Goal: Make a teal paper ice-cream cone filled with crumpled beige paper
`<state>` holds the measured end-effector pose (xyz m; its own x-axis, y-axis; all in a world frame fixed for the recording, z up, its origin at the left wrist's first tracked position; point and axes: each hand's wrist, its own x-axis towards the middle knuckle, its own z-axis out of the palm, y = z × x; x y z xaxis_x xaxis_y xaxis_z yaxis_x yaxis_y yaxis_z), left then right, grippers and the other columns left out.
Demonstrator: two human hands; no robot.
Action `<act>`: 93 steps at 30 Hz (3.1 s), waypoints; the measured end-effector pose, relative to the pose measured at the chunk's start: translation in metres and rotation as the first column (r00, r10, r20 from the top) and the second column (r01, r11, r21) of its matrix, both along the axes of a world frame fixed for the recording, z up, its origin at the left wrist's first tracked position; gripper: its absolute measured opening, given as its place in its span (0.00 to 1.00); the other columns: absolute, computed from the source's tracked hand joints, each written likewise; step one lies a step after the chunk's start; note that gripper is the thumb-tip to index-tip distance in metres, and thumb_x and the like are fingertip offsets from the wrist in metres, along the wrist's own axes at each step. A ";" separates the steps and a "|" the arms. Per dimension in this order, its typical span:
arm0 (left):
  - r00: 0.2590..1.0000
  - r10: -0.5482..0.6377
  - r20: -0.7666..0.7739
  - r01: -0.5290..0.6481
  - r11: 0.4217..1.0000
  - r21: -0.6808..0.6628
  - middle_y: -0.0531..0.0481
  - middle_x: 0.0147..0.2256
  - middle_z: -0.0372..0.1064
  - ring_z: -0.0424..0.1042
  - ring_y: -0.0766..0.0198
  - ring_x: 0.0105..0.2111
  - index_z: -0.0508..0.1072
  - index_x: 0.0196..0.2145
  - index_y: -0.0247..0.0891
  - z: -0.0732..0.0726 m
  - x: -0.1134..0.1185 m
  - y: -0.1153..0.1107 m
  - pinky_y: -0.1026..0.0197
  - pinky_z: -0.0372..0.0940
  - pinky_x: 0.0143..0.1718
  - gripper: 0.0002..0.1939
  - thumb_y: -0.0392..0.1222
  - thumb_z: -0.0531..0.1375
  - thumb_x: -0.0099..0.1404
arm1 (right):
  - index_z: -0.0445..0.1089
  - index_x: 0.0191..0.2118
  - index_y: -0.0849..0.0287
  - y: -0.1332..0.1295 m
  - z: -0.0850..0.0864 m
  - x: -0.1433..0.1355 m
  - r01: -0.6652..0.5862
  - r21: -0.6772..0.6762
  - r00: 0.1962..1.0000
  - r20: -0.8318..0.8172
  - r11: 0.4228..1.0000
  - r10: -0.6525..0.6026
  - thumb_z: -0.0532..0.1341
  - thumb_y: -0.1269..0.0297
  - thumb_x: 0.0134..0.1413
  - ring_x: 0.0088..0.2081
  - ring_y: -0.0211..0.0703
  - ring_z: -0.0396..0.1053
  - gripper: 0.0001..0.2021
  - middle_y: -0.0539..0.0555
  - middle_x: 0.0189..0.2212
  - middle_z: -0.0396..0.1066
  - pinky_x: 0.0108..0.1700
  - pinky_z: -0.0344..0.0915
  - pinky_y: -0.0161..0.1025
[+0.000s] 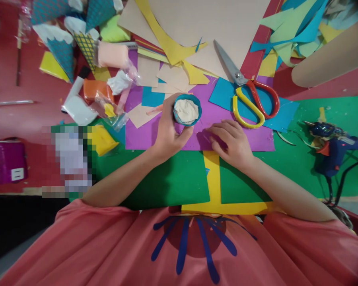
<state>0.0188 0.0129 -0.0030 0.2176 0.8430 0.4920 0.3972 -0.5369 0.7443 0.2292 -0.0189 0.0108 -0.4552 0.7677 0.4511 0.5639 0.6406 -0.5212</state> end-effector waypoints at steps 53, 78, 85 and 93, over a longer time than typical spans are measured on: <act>0.966 -0.254 -0.049 0.254 0.967 -0.010 0.46 0.47 0.72 0.76 0.55 0.47 0.62 0.55 0.44 -0.006 0.004 0.002 0.51 0.75 0.46 0.25 0.39 0.63 0.62 | 0.64 0.60 0.47 -0.005 0.025 0.006 0.098 0.315 0.994 0.005 0.944 -0.105 0.52 0.56 0.67 0.55 0.49 0.71 0.19 0.53 0.50 0.74 0.61 0.67 0.50; 0.997 -0.069 -0.046 0.071 0.996 0.054 0.51 0.41 0.71 0.75 0.61 0.37 0.62 0.50 0.45 -0.008 0.005 0.007 0.59 0.71 0.34 0.22 0.38 0.61 0.58 | 0.69 0.55 0.48 0.013 0.003 0.015 -0.117 -0.441 0.770 -0.606 0.890 -0.199 0.48 0.56 0.70 0.57 0.47 0.73 0.17 0.53 0.58 0.71 0.56 0.73 0.50; 0.990 -0.116 -0.085 0.125 0.986 0.108 0.48 0.42 0.70 0.75 0.56 0.41 0.60 0.52 0.46 -0.011 0.002 0.010 0.54 0.73 0.37 0.24 0.39 0.62 0.60 | 0.53 0.69 0.48 0.024 -0.005 0.030 0.010 -0.344 0.981 -0.178 0.939 -0.076 0.34 0.62 0.73 0.50 0.40 0.77 0.26 0.52 0.58 0.73 0.52 0.73 0.51; 0.987 -0.120 -0.104 0.121 0.993 0.004 0.47 0.45 0.71 0.74 0.52 0.48 0.61 0.53 0.47 -0.010 0.000 0.006 0.52 0.71 0.43 0.24 0.39 0.63 0.61 | 0.51 0.70 0.47 0.022 -0.006 0.029 0.044 -0.310 0.990 -0.115 0.950 -0.083 0.29 0.67 0.72 0.51 0.36 0.76 0.28 0.51 0.60 0.71 0.52 0.73 0.48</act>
